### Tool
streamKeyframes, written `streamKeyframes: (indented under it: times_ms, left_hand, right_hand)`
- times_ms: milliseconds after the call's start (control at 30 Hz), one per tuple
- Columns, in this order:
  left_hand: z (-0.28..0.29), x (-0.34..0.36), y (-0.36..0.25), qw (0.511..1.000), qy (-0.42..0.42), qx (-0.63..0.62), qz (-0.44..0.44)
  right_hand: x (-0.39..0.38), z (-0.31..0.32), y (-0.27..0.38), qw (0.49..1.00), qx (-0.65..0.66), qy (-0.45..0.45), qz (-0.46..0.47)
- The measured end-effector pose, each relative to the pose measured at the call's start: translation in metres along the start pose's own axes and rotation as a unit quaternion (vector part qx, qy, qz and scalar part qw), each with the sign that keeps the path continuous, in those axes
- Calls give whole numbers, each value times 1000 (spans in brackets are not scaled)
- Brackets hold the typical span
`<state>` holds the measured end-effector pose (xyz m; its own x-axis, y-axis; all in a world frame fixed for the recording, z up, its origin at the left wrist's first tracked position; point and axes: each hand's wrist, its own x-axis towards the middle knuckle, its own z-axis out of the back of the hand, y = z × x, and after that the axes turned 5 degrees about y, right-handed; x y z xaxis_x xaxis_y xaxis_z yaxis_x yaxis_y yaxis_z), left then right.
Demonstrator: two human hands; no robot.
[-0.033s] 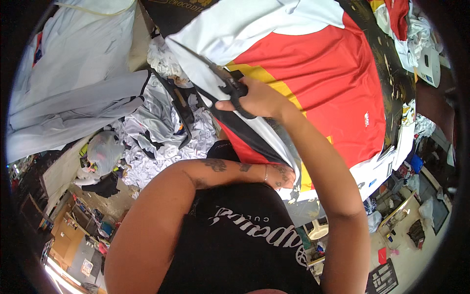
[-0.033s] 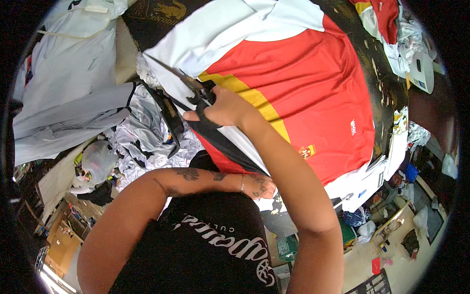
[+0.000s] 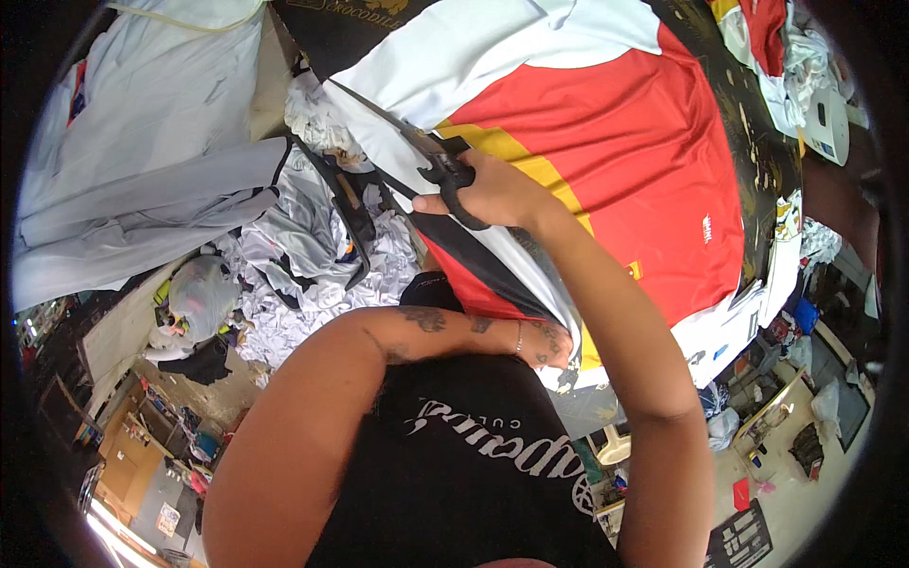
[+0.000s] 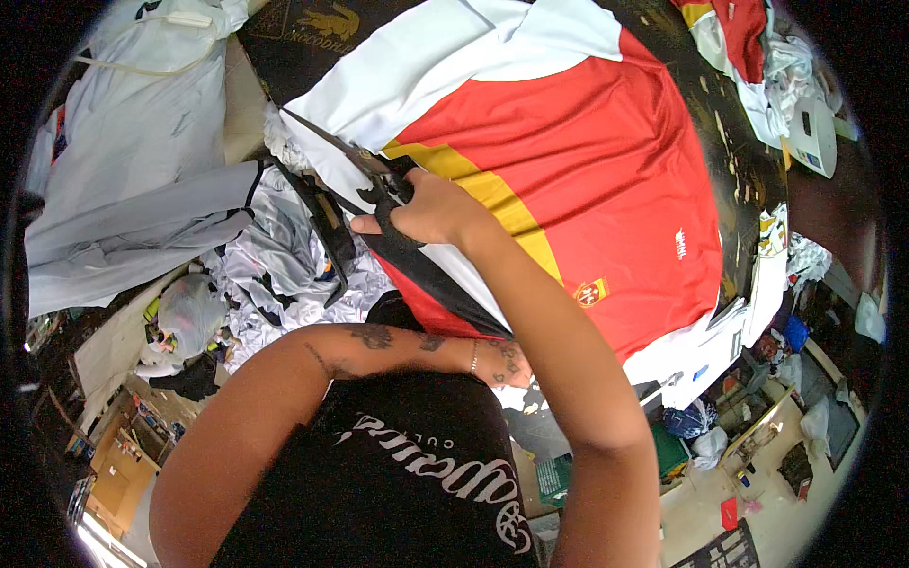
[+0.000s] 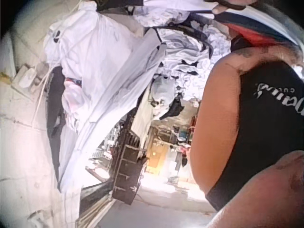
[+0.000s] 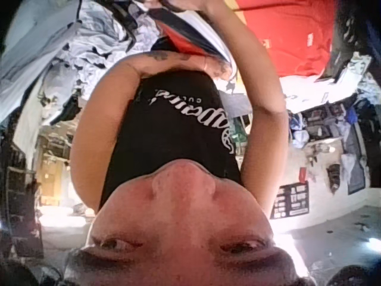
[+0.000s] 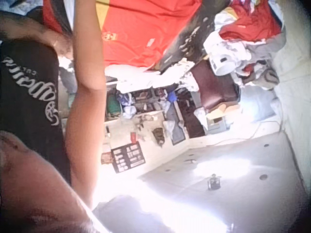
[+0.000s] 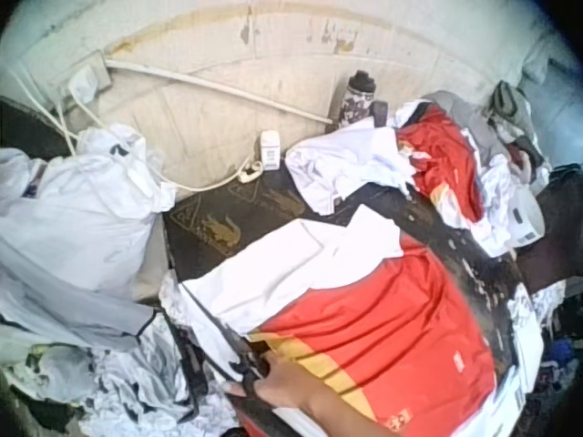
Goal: The person repeatedly lays out a red, white, and yellow jersey on a table, uses shears to cut along the side seams, removes the cut pieces, and sets them aside. The process is repeated multiple times on the same garment.
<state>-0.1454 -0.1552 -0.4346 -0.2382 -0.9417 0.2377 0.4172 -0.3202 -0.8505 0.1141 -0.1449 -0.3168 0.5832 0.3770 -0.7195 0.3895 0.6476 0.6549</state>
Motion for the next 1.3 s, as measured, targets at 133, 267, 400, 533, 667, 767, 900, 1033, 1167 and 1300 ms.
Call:
streamKeyframes:
  times_ms: [133, 267, 400, 533, 667, 767, 900, 1033, 1167, 1300]
  left_hand:
    - [-13, 35, -3, 980, 65, -185, 33]
    - [19, -7, -12, 965, -19, -262, -18]
    - [64, -92, -37, 968, -155, 164, 108]
    - [101, -117, -62, 948, -64, 226, 215]
    - [173, -69, -141, 918, -36, -39, 394]
    - [253, -54, -262, 955, -60, 9, 292]
    - [347, -74, -405, 902, -118, 334, 246]
    - [431, -48, -349, 831, -269, 411, 262]
    - [431, 9, -220, 832, -293, 435, 180]
    - [287, 17, -148, 923, -125, 357, 77]
  right_hand:
    - [-18, -10, -8, 999, -26, -20, -28]
    - [-81, -21, -40, 993, -37, -82, 72]
    - [-207, -66, -109, 936, 284, -128, 162]
    - [-320, -123, -199, 882, 267, -381, 73]
    - [-381, -156, -290, 754, 173, -587, -239]
    - [-401, -170, -348, 683, 161, -613, -363]
    - [-401, -195, -388, 666, 158, -610, -399]
    - [-380, -225, -390, 651, 82, -687, -314]
    - [-321, -244, -340, 705, -44, -698, -118]
    - [-278, -218, -250, 786, -74, -610, -73]
